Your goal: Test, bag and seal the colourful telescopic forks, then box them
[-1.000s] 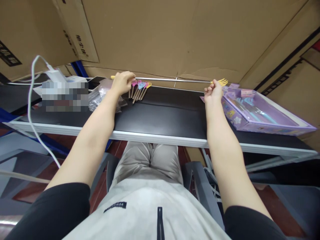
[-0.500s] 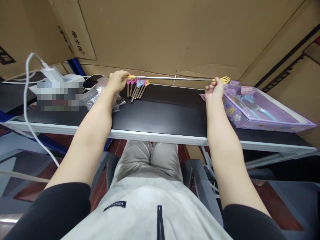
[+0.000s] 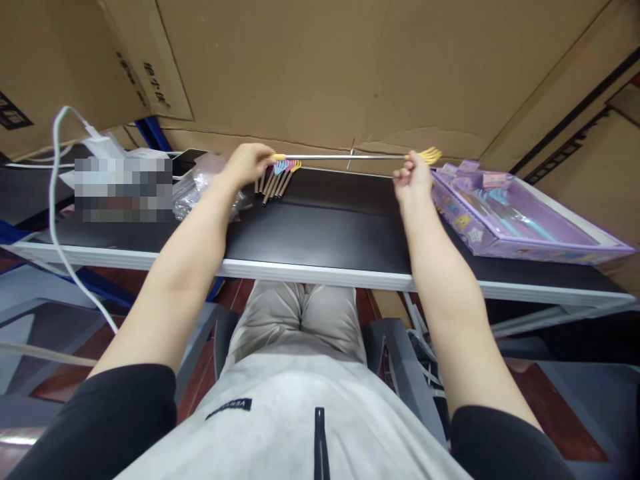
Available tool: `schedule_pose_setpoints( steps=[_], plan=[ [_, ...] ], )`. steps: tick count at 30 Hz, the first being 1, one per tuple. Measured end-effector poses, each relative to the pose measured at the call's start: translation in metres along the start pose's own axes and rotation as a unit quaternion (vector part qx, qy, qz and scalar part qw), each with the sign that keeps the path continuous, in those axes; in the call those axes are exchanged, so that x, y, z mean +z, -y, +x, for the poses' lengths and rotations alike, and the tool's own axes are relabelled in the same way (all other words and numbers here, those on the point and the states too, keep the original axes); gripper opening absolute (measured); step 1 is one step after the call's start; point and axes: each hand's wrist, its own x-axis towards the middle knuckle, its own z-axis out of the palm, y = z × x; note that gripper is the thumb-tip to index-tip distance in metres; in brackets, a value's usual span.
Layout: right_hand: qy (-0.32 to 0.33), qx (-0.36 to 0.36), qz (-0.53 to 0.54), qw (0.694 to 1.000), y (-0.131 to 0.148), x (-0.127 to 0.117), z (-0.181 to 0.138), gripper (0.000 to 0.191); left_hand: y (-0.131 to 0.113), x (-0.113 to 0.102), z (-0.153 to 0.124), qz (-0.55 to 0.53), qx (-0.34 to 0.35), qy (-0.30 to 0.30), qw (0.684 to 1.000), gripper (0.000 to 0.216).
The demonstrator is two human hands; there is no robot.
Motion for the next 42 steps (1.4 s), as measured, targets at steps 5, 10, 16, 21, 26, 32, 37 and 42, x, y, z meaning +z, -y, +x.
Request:
schedule_pose_setpoints(
  steps=[5, 10, 16, 21, 26, 32, 37, 42],
  plan=[
    [0.089, 0.051, -0.017, 0.995, -0.042, 0.045, -0.055, 0.057, -0.068, 0.031, 0.007, -0.004, 0.115, 0.000, 0.993, 0.026],
    [0.114, 0.065, -0.036, 0.991, -0.046, 0.044, -0.071, 0.059, -0.069, 0.034, 0.001, -0.012, 0.114, 0.015, 0.993, 0.028],
    [0.121, 0.075, -0.024, 0.990, -0.044, 0.043, -0.073, 0.057, -0.069, 0.032, -0.006, -0.003, 0.118, 0.023, 0.993, 0.031],
    [0.134, 0.084, -0.023, 0.987, -0.045, 0.045, -0.076, 0.057, -0.074, 0.035, -0.011, 0.013, 0.108, 0.000, 0.994, 0.032],
    [0.139, 0.080, -0.021, 0.987, -0.045, 0.046, -0.078, 0.056, -0.073, 0.034, -0.012, 0.015, 0.107, -0.025, 0.994, 0.031],
    [0.146, 0.080, -0.031, 0.986, -0.045, 0.045, -0.076, 0.058, -0.073, 0.035, -0.011, 0.000, 0.111, -0.017, 0.994, 0.031],
    [0.140, 0.083, -0.037, 0.986, -0.046, 0.045, -0.075, 0.057, -0.071, 0.035, -0.010, 0.005, 0.108, -0.023, 0.994, 0.030],
    [0.142, 0.085, -0.039, 0.986, -0.047, 0.045, -0.077, 0.056, -0.070, 0.035, -0.009, 0.019, 0.112, -0.016, 0.993, 0.031]
  ],
)
